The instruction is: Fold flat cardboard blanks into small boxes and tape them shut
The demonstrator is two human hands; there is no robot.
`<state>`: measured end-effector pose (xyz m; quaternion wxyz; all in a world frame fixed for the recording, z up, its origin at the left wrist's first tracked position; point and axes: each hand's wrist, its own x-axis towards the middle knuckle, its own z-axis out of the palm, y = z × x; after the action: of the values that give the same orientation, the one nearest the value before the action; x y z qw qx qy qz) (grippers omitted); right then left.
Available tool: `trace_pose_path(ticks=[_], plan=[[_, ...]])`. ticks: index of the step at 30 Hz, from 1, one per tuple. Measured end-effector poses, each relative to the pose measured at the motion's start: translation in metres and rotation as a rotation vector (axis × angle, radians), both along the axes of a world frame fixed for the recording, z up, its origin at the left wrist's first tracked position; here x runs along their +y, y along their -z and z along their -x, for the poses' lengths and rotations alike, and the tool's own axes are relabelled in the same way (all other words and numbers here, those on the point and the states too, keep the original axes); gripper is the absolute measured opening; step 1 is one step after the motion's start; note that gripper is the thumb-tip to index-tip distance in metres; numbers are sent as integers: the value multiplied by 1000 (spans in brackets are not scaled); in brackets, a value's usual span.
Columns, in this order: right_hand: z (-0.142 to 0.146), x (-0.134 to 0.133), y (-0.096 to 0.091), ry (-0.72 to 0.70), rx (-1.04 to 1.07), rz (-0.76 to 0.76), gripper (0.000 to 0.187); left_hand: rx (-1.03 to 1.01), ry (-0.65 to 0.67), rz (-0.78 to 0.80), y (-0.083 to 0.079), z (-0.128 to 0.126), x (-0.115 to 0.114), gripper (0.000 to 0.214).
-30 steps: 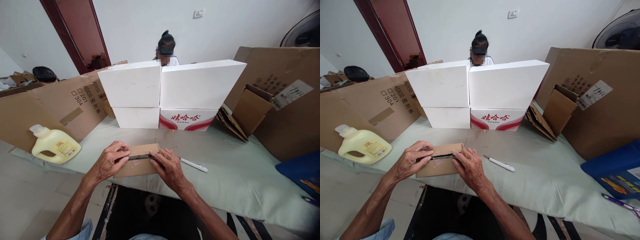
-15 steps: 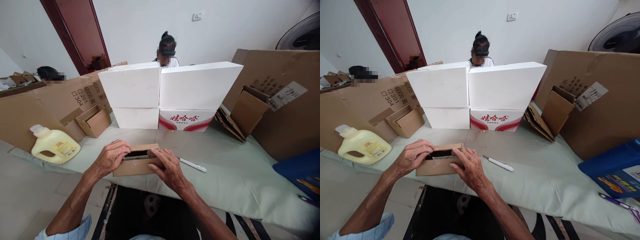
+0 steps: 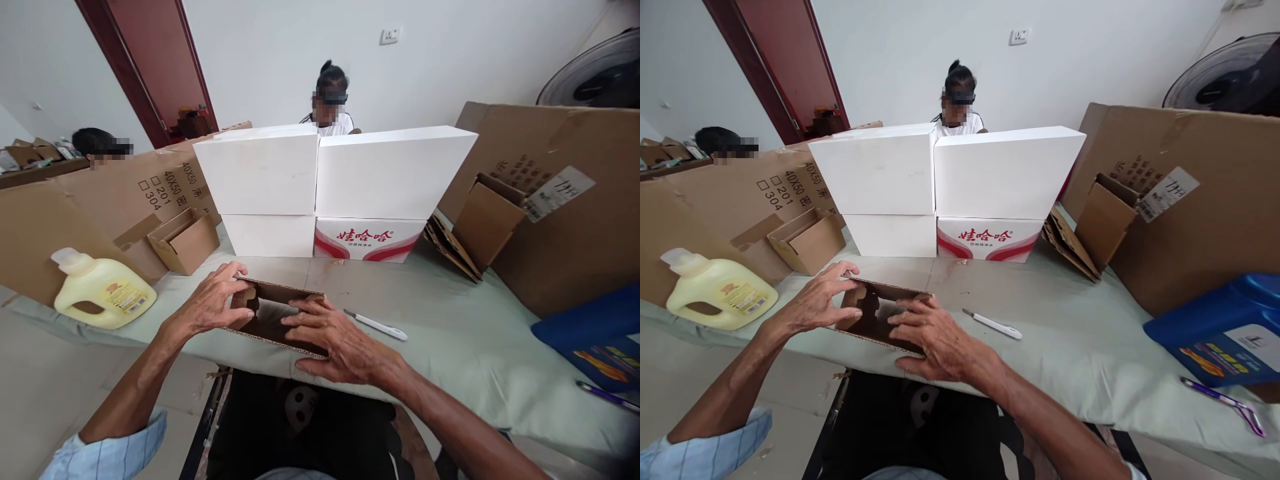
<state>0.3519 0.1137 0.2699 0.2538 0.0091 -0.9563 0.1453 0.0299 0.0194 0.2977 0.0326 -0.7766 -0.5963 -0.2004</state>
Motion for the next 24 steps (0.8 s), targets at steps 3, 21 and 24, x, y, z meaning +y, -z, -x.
trace_pose_path(ticks=[3,21,24], plan=[[4,20,-7,43,-93,-126,32,128,13,-72,-15,-17,-1,16],[-12,53,20,172,339,24,33,194,184,-33,-17,12,4,38],[-8,52,34,224,406,123,37,79,122,-10,-9,31,1,32]])
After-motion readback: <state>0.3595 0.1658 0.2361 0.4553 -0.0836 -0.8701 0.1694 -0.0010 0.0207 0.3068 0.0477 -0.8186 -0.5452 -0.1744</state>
